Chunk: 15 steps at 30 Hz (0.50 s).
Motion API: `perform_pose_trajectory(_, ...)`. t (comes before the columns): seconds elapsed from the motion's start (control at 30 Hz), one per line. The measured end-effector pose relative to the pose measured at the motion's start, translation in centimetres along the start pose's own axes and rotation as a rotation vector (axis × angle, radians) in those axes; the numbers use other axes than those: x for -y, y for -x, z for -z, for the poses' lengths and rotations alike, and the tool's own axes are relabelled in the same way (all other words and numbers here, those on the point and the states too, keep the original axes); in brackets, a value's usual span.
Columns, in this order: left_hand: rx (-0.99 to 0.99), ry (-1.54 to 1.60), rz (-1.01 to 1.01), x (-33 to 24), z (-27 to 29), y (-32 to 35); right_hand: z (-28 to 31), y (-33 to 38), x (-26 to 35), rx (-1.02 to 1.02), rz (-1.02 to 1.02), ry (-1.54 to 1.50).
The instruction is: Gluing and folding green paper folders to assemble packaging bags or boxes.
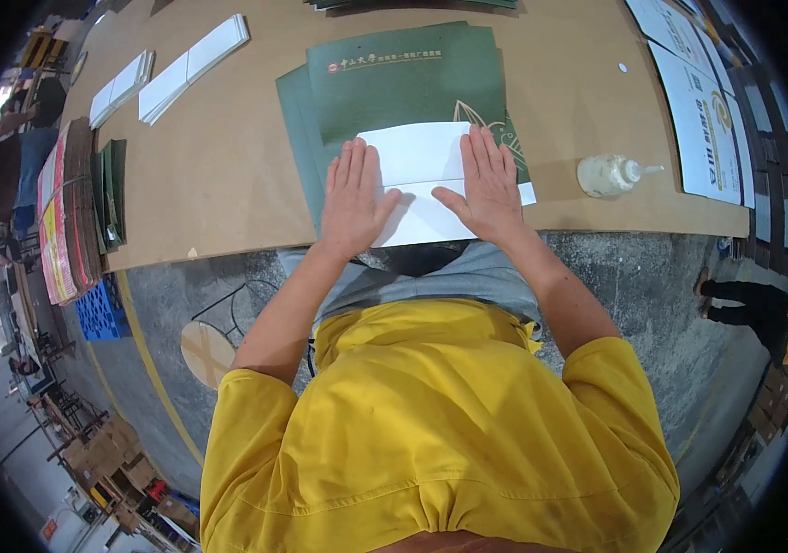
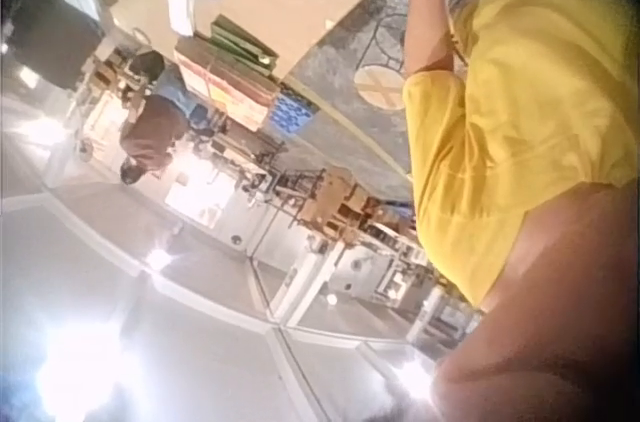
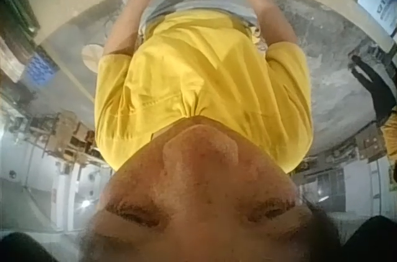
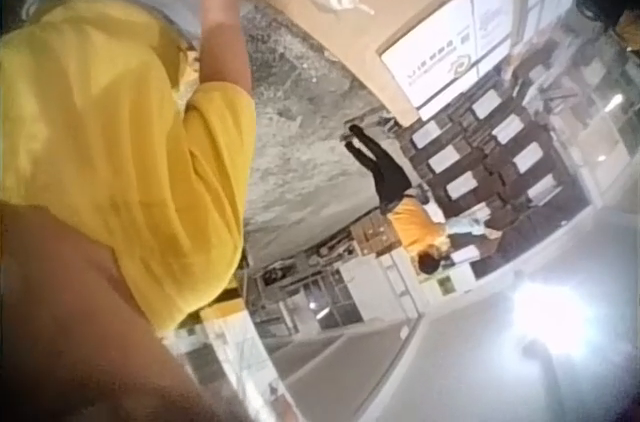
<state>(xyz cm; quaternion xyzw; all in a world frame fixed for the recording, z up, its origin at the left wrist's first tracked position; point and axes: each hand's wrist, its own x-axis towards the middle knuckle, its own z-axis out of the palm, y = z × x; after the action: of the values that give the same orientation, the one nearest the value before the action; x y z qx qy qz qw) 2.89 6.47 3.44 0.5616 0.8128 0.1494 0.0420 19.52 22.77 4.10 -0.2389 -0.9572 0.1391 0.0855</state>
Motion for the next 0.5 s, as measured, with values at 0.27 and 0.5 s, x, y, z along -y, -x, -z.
perform_pose_trajectory(0.27,0.017,-0.025,-0.023,0.1,0.5,-1.4,0.8,-1.0,0.1,0.018,-0.052,-0.139)
perform_pose_trajectory(0.5,0.037,-0.17,-0.041,-1.7,0.0,-1.7,-0.7,-1.0,2.1,0.019,0.122,0.131)
